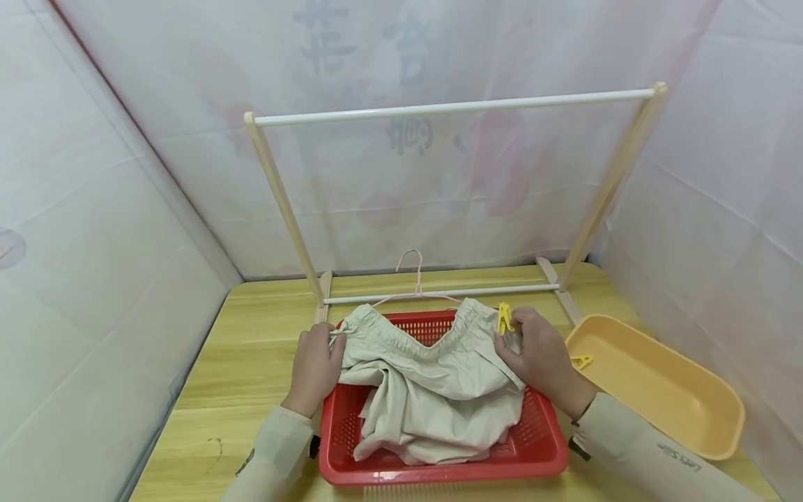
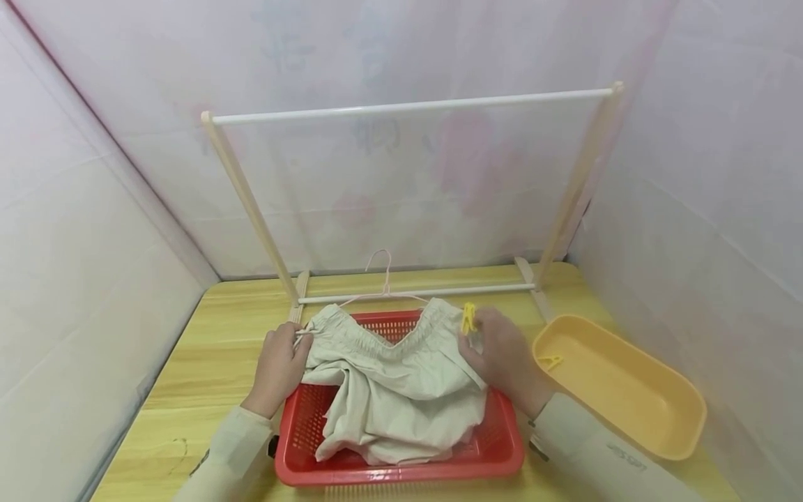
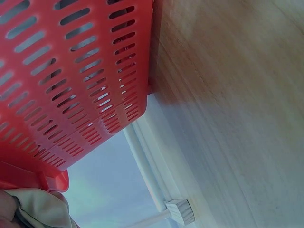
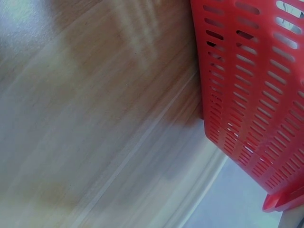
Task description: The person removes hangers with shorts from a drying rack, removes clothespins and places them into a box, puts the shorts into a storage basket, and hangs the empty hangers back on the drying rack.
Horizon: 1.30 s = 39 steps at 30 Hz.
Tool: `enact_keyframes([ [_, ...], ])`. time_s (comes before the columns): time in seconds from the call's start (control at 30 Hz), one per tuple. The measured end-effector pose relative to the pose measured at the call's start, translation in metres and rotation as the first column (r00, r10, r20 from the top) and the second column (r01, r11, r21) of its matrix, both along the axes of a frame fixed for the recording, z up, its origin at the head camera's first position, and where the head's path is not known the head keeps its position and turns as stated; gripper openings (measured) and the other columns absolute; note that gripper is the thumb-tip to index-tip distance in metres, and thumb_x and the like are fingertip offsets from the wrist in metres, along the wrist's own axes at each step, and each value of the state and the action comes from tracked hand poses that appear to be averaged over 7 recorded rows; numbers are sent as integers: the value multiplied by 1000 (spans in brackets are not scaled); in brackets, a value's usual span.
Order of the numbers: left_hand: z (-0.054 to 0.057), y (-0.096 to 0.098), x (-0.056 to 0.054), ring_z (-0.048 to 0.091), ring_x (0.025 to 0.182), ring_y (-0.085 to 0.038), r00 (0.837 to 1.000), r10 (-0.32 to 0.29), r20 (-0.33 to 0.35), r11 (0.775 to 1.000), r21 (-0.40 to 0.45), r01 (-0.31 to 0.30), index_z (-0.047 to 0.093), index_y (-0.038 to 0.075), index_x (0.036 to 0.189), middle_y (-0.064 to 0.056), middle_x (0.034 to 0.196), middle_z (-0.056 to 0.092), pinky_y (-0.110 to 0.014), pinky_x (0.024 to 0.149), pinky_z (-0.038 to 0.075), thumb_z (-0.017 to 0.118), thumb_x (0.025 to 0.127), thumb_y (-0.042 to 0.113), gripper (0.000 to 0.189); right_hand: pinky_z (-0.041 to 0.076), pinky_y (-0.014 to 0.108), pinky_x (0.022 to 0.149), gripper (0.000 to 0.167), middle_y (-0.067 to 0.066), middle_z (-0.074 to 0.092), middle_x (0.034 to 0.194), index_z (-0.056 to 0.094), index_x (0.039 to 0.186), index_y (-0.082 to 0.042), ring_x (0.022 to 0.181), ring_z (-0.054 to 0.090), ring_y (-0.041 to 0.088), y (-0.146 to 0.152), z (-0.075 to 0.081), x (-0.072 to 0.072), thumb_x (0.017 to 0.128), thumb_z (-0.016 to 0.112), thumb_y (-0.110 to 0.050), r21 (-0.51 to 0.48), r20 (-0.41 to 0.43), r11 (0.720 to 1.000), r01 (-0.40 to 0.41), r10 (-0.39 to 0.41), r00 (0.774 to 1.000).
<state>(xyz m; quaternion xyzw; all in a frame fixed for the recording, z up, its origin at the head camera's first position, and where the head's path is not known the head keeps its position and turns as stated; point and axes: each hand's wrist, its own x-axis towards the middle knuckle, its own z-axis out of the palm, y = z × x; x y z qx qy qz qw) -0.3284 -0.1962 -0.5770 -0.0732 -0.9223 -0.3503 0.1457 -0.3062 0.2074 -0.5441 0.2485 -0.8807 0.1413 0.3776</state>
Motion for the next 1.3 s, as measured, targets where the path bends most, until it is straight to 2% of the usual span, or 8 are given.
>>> enact_keyframes([
  [0.27, -1, -1, 2, 54, 91, -36, 1000, 3, -9, 1000, 3, -3, 64, -2, 108, -17, 101, 66, -49, 76, 46, 59, 104, 23, 26, 38, 29, 49, 38, 5, 47, 78, 51, 97, 1, 62, 40, 14, -1, 0, 4, 93, 56, -37, -14, 24, 1000, 1, -1, 1000],
  [0.73, -4, -4, 10, 55, 92, -37, 1000, -8, -15, 1000, 10, 9, 64, -3, 108, -17, 100, 66, -51, 77, 47, 59, 104, 22, 26, 39, 28, 49, 32, 5, 49, 78, 52, 94, 0, 63, 41, 12, -5, -1, 13, 76, 70, -20, 0, 44, 1000, 25, -25, 999],
  [0.93, -1, -4, 5, 54, 92, -37, 1000, -5, -5, 1000, 0, 5, 64, -3, 109, -18, 102, 66, -50, 77, 46, 58, 104, 23, 27, 46, 31, 55, 26, 5, 57, 81, 60, 88, -3, 65, 45, 14, -13, 15, 7, 79, 74, -22, 133, 183, 990, 50, -74, 980],
  [1.0, 0, -3, 3, 54, 94, -37, 1000, -8, -2, 1000, -2, 8, 63, -3, 110, -18, 103, 66, -50, 79, 46, 57, 105, 24, 28, 51, 34, 57, 25, 7, 61, 84, 63, 86, -2, 66, 51, 16, -13, 20, 3, 79, 75, -23, 179, 201, 983, 39, -75, 977],
  [1.07, 2, -3, 0, 54, 94, -38, 1000, -16, 0, 1000, -7, 16, 64, -3, 110, -19, 103, 66, -51, 79, 46, 57, 105, 24, 28, 55, 39, 60, 27, 12, 66, 90, 65, 88, 0, 70, 59, 22, -10, 26, 1, 78, 74, -23, 196, 184, 980, 34, -71, 980],
  [1.2, 4, -1, -2, 54, 93, -38, 1000, -19, 22, 1000, -8, 19, 64, -3, 109, -19, 102, 66, -51, 79, 46, 56, 105, 24, 28, 57, 46, 61, 39, 24, 70, 105, 64, 101, 8, 80, 67, 35, 11, 41, 1, 77, 73, -21, 127, 100, 991, 48, -61, 993],
  [1.23, 4, 0, -2, 55, 94, -38, 1000, -18, 26, 1000, -6, 18, 64, -3, 109, -19, 102, 66, -51, 79, 46, 56, 105, 24, 28, 55, 44, 57, 42, 24, 70, 104, 62, 106, 9, 75, 66, 33, 19, 46, 2, 78, 72, -20, 108, 82, 993, 57, -66, 995],
  [1.3, 4, 0, -2, 55, 94, -38, 999, -15, 31, 1000, -2, 15, 64, -3, 110, -19, 102, 66, -51, 80, 47, 56, 105, 24, 28, 47, 35, 45, 47, 24, 69, 100, 60, 113, 10, 58, 58, 21, 36, 57, 4, 78, 70, -20, 87, 47, 993, 78, -82, 996],
])
